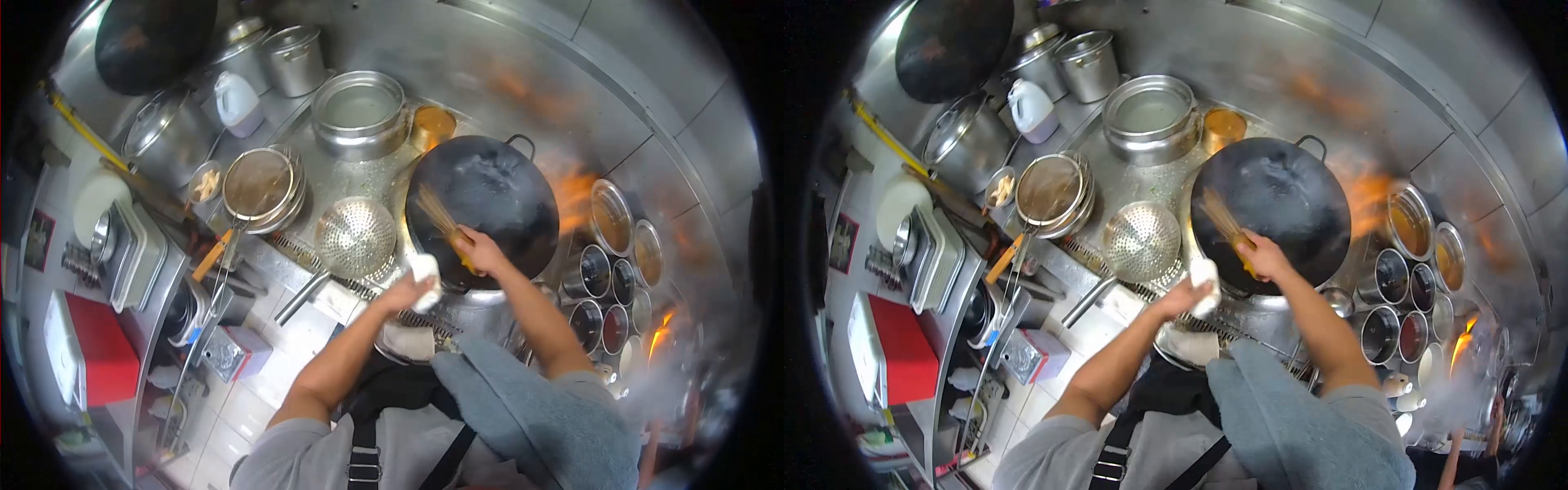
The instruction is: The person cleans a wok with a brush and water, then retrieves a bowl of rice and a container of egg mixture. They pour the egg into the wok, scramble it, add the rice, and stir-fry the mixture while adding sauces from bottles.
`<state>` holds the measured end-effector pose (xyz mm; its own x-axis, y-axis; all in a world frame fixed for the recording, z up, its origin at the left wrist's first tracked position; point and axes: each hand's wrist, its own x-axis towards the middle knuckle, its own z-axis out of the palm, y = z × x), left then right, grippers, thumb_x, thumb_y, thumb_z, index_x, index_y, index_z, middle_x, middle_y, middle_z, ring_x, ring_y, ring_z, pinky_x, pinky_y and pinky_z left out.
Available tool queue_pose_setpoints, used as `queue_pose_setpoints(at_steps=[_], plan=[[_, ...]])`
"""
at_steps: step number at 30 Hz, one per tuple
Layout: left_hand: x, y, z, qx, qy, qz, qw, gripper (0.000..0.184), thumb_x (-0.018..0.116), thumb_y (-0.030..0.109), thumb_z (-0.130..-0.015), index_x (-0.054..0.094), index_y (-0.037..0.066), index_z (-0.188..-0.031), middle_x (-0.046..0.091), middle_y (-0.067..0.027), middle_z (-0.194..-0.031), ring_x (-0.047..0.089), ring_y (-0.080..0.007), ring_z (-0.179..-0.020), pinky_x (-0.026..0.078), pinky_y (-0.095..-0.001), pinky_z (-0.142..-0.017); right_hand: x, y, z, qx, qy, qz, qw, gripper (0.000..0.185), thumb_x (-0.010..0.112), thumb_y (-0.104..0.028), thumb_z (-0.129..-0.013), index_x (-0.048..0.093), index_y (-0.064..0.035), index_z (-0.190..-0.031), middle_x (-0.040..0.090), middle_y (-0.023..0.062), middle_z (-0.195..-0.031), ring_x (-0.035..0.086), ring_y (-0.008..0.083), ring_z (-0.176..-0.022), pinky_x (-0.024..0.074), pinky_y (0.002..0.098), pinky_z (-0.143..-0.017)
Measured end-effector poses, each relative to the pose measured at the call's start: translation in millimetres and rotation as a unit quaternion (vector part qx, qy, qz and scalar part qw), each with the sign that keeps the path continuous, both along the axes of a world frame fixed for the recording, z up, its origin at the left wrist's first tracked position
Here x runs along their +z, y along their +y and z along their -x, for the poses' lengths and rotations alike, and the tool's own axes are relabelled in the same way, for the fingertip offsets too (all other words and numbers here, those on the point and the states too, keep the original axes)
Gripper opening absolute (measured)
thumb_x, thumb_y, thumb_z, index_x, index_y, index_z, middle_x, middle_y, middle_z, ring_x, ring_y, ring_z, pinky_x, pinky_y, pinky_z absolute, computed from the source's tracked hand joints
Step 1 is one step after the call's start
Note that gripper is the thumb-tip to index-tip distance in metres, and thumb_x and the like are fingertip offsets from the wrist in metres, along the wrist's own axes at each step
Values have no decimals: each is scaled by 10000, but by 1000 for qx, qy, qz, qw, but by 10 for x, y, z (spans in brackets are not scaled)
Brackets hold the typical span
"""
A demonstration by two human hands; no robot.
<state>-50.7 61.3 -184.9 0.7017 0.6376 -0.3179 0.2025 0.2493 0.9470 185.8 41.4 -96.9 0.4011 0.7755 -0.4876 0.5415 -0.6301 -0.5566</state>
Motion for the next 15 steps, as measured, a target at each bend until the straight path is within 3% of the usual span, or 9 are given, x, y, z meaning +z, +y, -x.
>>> queue_pose_setpoints(at_steps=[2, 3, 4, 6, 7, 8, 10, 12, 15], plan=[[191, 214, 487, 17, 15, -6, 1000, 485, 642, 242, -901, 482, -5, -1286, 634, -87, -1103, 596, -183, -971, 481, -336, -856, -151, -228, -556, 110, 245, -13, 963, 530, 617, -251, -924, 446, -176, -1420, 651, 54, -1074, 599, 111, -847, 501, 266, -696], [170, 294, 729, 44, 4, -15, 999, 463, 671, 193, -856, 514, 1, -1247, 638, -84, -1103, 596, -185, -974, 479, -340, -860, -183, -318, -977, 125, 259, 14, 958, 496, 605, -186, -935, 464, -157, -1410, 635, 11, -1124, 585, 99, -872, 490, 254, -714], [102, 351, 957, 74, -7, -24, 997, 448, 700, 145, -810, 547, 8, -1208, 642, -81, -1104, 596, -188, -978, 477, -344, -865, -75, -437, -1346, 139, 146, 38, 979, 530, 644, -210, -907, 472, -160, -1405, 648, 23, -1107, 587, 83, -887, 490, 241, -737], [-80, 450, 1345, 46, 77, -119, 989, 443, 720, 86, -728, 587, 32, -1147, 651, -85, -1092, 603, -187, -973, 476, -342, -871, 237, -661, -1967, 171, -330, 52, 927, 502, 521, -442, -915, 525, -176, -1341, 658, 151, -1132, 640, 302, -1010, 501, 415, -865], [-295, 430, 1471, 58, 182, -198, 961, 471, 728, 107, -705, 594, 46, -1153, 668, -108, -1054, 619, -201, -969, 475, -345, -875, 587, -786, -1952, 72, -276, 34, 958, 537, 437, -510, -922, 522, -173, -1331, 619, 188, -1190, 593, 419, -1043, 463, 502, -900], [-509, 395, 1568, 34, 252, -244, 936, 496, 761, 167, -695, 600, 89, -1157, 677, -139, -1049, 646, -276, -965, 493, -384, -864, 350, -986, -2243, -7, -381, -113, 917, 566, 474, -482, -933, 479, -114, -1363, 631, 185, -1162, 643, 354, -939, 501, 443, -811], [-577, 141, 1575, 52, 399, -236, 885, 586, 786, 273, -694, 569, 153, -1224, 635, -145, -1166, 587, -359, -1086, 481, -456, -915, 299, -1264, -2219, -129, -184, -321, 920, 589, 500, -454, -950, 444, -60, -1384, 639, 166, -1124, 638, 261, -866, 507, 370, -724], [-708, 73, 1557, 88, 397, -231, 884, 696, 784, 307, -709, 480, 209, -1327, 600, -120, -1228, 552, -369, -1118, 469, -463, -943, -155, -1642, -2124, -197, -96, -381, 898, 536, 479, -311, -988, 383, -15, -1425, 495, 188, -1383, 496, 291, -1244, 356, 355, -1040], [-504, -17, 1547, 118, 401, -250, 873, 879, 789, 279, -706, 324, 193, -1447, 531, -170, -1303, 508, -376, -1177, 427, -464, -995, -634, -2329, -1049, -194, -75, -384, 899, 545, 483, -323, -993, 376, -18, -1432, 507, 148, -1349, 503, 262, -1196, 369, 344, -1019]])
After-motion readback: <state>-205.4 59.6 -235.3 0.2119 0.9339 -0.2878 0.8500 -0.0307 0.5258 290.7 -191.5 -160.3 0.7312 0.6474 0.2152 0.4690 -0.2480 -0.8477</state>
